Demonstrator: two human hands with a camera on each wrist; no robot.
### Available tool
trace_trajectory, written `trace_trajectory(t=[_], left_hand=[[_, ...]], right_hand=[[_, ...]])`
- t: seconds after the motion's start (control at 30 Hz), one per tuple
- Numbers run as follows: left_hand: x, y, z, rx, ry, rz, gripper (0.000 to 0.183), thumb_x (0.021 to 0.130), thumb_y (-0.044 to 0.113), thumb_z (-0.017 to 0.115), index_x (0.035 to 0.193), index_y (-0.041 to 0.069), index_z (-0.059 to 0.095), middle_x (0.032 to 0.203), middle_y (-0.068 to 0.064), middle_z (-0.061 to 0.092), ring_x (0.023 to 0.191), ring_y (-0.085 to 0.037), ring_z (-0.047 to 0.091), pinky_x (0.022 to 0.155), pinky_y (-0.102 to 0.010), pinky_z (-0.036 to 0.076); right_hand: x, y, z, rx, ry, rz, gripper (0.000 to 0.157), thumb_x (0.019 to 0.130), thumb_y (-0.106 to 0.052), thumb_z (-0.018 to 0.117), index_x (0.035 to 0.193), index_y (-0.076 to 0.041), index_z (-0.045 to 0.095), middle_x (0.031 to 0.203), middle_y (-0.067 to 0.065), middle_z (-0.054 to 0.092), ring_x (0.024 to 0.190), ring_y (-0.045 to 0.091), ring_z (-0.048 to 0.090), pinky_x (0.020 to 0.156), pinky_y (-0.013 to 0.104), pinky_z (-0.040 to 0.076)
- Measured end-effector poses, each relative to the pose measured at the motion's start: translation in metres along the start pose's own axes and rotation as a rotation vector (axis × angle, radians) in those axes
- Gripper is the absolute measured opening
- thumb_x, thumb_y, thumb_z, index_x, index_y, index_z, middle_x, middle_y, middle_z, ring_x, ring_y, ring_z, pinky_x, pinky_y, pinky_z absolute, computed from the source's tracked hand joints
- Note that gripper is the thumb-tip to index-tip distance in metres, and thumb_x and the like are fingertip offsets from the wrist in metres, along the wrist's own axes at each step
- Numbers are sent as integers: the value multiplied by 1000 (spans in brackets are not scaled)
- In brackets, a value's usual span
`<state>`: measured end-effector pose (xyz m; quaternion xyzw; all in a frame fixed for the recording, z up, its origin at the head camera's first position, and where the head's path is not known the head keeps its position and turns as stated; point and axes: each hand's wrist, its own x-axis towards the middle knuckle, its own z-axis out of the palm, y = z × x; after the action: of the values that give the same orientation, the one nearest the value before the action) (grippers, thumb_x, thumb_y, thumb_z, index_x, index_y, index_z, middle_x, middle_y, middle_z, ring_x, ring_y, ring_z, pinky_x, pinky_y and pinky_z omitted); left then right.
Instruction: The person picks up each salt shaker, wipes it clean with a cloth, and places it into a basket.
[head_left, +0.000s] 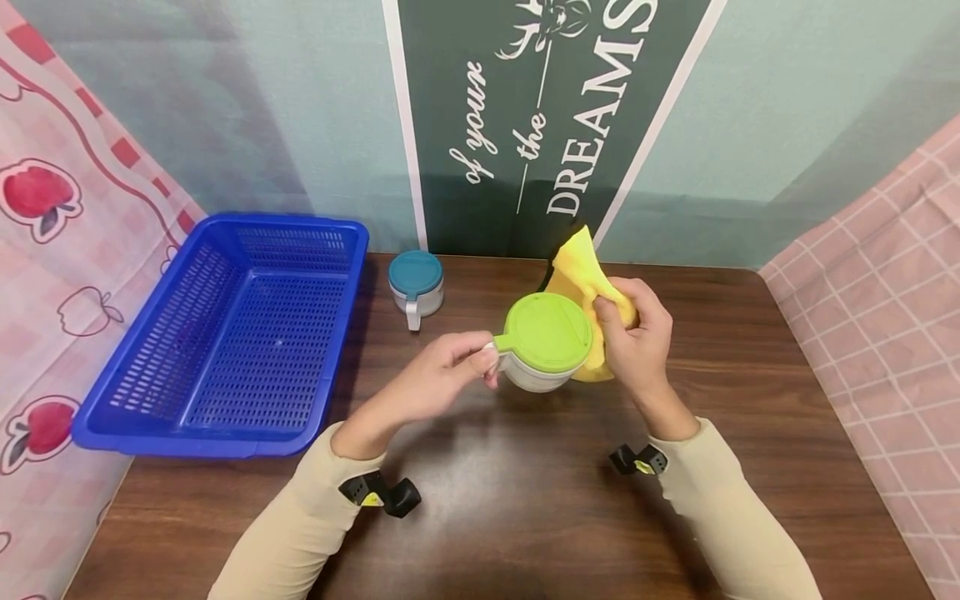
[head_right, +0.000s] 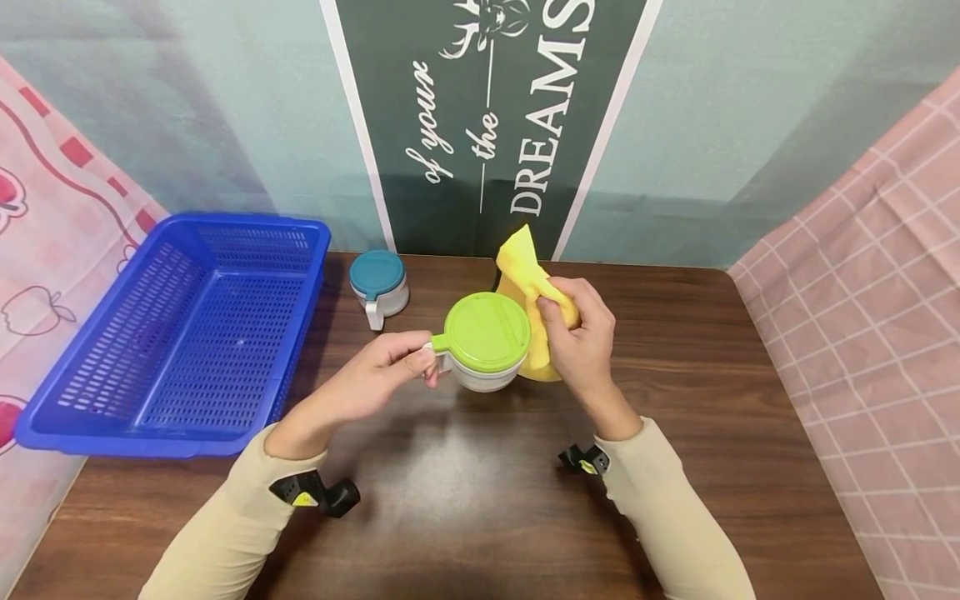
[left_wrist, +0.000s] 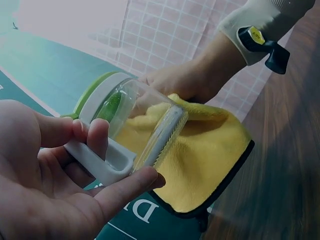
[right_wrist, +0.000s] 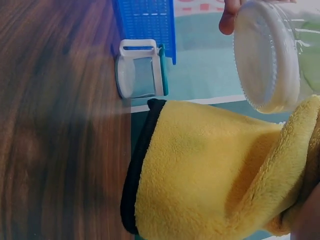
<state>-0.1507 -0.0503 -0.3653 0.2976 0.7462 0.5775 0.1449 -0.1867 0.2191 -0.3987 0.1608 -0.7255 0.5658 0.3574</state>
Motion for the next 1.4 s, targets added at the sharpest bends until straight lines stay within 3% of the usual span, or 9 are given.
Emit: trace_trajectory(t=[0.23, 0.37, 0.57, 0.73, 0.93, 1.07, 1.17, 1.4], left_hand=[[1, 0, -6, 10, -23, 17, 26, 108, 9, 48, 86, 6, 61, 82, -1, 61, 85, -19, 57, 80, -36, 46], [2, -1, -6, -6, -62, 27, 25, 107, 8, 48, 86, 6, 60, 82, -1, 60, 86, -19, 59, 83, -41, 49], [3, -1, -6, -36, -113, 28, 25, 108, 10, 47, 87, 5, 60, 83, -2, 60, 85, -19, 59, 82, -34, 49], [3, -2, -7, -35, -127, 40, 24, 108, 9, 46, 88, 4, 60, 82, -1, 59, 84, -19, 58, 82, -35, 48], [4, -2, -5, -58, -155, 40, 24, 108, 8, 46, 87, 4, 59, 81, -1, 59, 84, -19, 58, 83, -35, 47], [4, 0, -5, -57, -163, 51, 24, 108, 7, 46, 87, 5, 58, 81, -1, 59, 84, -19, 59, 84, -38, 48], [5, 0, -5, -59, -169, 56, 25, 108, 7, 46, 86, 5, 58, 81, -2, 59, 83, -19, 59, 84, -37, 48], [5, 1, -5, -52, -184, 45, 26, 108, 10, 45, 86, 5, 58, 81, -2, 59, 82, -18, 58, 81, -36, 47]], right_hand=[[-4, 2, -7, 150, -7, -31, 41, 91, -21, 79, 99, 16, 63, 92, -4, 68, 72, 9, 55, 62, 18, 44], [-3, 1, -6, 211, -60, -52, 38, 91, -17, 78, 97, 17, 62, 94, 0, 69, 75, 11, 57, 65, 19, 45], [2, 3, -5, 235, -152, -42, 35, 93, -17, 75, 96, 16, 63, 95, -2, 69, 80, 13, 57, 69, 22, 45], [13, 7, -8, 270, -322, -4, 39, 94, -24, 75, 99, 14, 65, 96, -3, 70, 82, 13, 58, 70, 22, 47], [25, 15, -11, 329, -533, 61, 11, 96, -3, 68, 104, 3, 72, 101, 2, 70, 84, 15, 61, 72, 22, 53], [35, 15, -10, 340, -624, 71, 11, 96, -7, 69, 104, 0, 73, 101, 5, 70, 85, 17, 61, 73, 23, 52], [43, 13, -8, 338, -700, 87, 11, 95, 0, 68, 104, 2, 73, 100, 4, 70, 85, 18, 59, 72, 23, 52], [69, 7, -4, 326, -951, 117, 33, 90, 17, 60, 109, -5, 75, 105, 4, 70, 91, 21, 61, 75, 25, 56]])
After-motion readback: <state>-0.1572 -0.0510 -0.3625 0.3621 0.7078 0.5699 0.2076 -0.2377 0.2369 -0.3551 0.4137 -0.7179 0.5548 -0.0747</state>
